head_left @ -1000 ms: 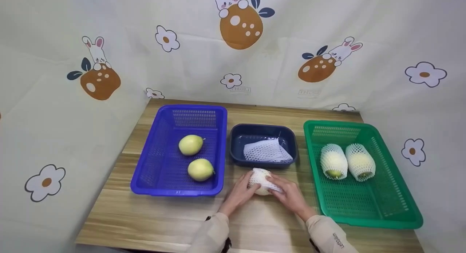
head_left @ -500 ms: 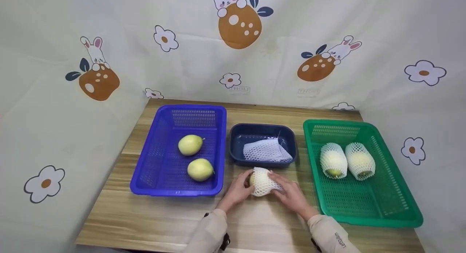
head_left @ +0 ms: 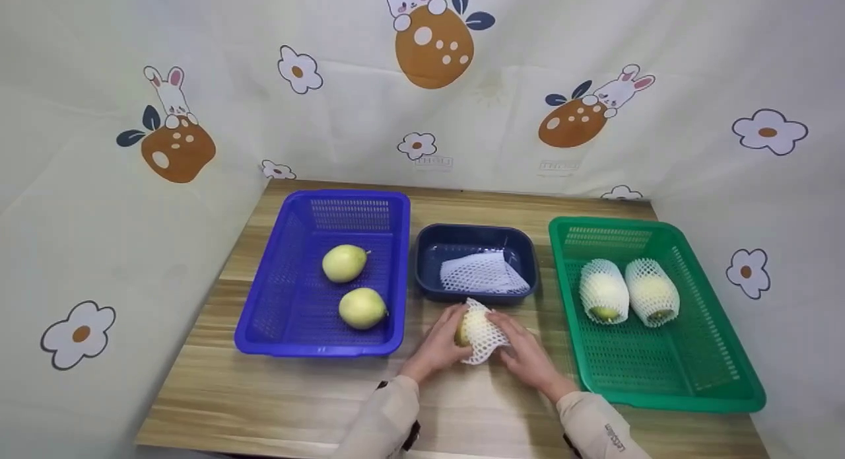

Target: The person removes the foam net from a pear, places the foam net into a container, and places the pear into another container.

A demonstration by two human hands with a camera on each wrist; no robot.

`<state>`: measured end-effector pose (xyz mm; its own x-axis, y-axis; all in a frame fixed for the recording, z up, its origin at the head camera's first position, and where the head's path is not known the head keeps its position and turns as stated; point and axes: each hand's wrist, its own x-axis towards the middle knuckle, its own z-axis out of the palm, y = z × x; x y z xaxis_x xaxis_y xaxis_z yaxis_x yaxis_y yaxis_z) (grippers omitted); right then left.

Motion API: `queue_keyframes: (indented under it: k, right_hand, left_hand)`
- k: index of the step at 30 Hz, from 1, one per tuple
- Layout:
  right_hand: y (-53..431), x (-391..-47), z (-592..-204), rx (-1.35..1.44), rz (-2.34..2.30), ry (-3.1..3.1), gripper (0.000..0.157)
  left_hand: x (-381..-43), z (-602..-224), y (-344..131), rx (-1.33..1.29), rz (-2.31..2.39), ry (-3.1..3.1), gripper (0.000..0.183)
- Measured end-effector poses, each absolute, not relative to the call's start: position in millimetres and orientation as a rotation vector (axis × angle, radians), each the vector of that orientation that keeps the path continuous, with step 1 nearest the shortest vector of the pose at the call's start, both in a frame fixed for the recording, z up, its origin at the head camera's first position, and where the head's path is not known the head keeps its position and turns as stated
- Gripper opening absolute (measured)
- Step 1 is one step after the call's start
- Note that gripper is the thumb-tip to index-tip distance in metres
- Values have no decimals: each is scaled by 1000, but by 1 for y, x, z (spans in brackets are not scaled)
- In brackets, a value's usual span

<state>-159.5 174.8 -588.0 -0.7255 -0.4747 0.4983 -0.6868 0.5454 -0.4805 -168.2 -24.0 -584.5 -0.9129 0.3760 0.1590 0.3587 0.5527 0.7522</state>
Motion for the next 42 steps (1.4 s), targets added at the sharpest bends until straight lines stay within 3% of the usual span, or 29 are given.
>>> queue_keyframes:
  k: [14,28,42]
  right_hand:
    - [174,-166,-588,961,924,-2360,56]
    - [178,-163,-585,955,820,-2525,73]
    - [175,-161,-580,965,799,-2572,55]
  left_hand:
    - [-170,-590,-21,650,1301,2815,75]
    - [-170,-583,-24,614,1292,2768,73]
    - [-170,-585,-26,607,1270,2725,74]
